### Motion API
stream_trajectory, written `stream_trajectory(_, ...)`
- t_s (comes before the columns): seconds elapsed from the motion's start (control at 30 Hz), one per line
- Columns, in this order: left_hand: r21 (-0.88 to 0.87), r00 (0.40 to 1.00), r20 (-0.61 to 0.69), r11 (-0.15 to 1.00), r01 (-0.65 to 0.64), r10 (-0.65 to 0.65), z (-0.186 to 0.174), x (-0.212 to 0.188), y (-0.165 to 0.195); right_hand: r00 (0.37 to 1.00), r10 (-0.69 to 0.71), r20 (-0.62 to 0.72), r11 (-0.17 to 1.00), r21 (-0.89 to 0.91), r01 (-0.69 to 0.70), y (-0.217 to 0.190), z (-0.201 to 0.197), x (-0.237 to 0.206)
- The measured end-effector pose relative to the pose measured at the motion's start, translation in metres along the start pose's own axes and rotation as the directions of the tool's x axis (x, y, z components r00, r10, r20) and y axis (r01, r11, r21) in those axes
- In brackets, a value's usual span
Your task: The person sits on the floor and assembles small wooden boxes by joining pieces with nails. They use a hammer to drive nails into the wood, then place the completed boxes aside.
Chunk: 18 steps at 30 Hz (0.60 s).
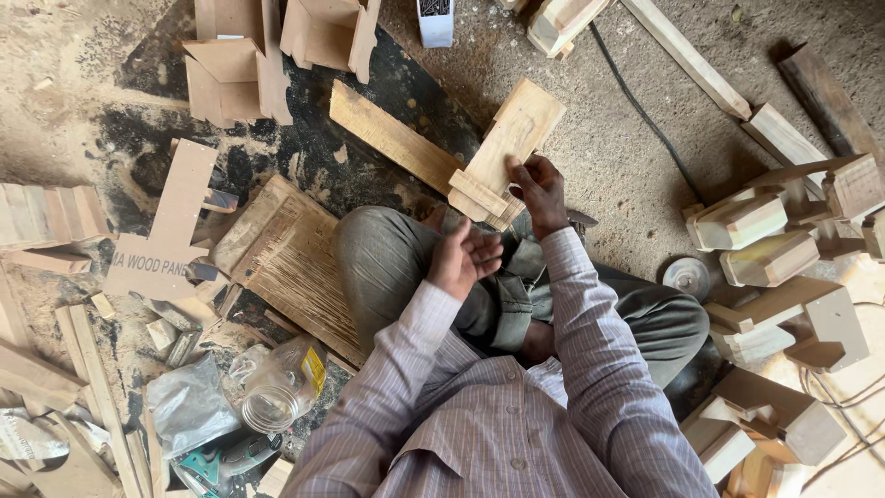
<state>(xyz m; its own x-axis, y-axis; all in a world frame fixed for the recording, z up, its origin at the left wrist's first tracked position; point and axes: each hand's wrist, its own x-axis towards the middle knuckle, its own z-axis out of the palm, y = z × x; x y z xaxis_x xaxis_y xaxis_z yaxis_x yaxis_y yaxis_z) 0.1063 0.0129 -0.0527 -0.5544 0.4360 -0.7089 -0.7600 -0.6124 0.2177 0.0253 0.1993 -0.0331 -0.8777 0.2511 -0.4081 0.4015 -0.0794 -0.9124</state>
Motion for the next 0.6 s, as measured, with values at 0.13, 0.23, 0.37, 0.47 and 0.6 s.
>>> stream_trajectory(0.13,0.381,0.969,0.085,0.891,-0.245,0.23,0.012,-0.053,0.029,1.0,-0.012,-0.023,1.0,0.008,0.012,0.017,-0.031,-0.017)
stream_trajectory(0.23,0.593,0.802,0.237,0.572,-0.566,0.548,0.026,-0.061,0.076,0.978,-0.202,-0.055,0.902,-0.399,0.164,0.038,-0.067,-0.045)
stream_trajectory(0.37,0.792,0.451,0.453,-0.114,-0.6,0.769,0.071,-0.016,0.175,0.879,-0.476,0.034,0.388,-0.888,0.245,0.074,-0.11,-0.096)
stream_trajectory(0.47,0.748,0.295,0.554,-0.31,-0.587,0.778,0.077,-0.037,0.203,0.885,-0.465,0.002,0.214,-0.97,0.115,0.104,-0.129,-0.133)
stream_trajectory(0.6,0.863,0.376,0.415,-0.228,-0.45,0.828,0.043,-0.12,0.196,0.948,-0.31,-0.069,0.143,-0.989,-0.025,0.139,-0.141,-0.134)
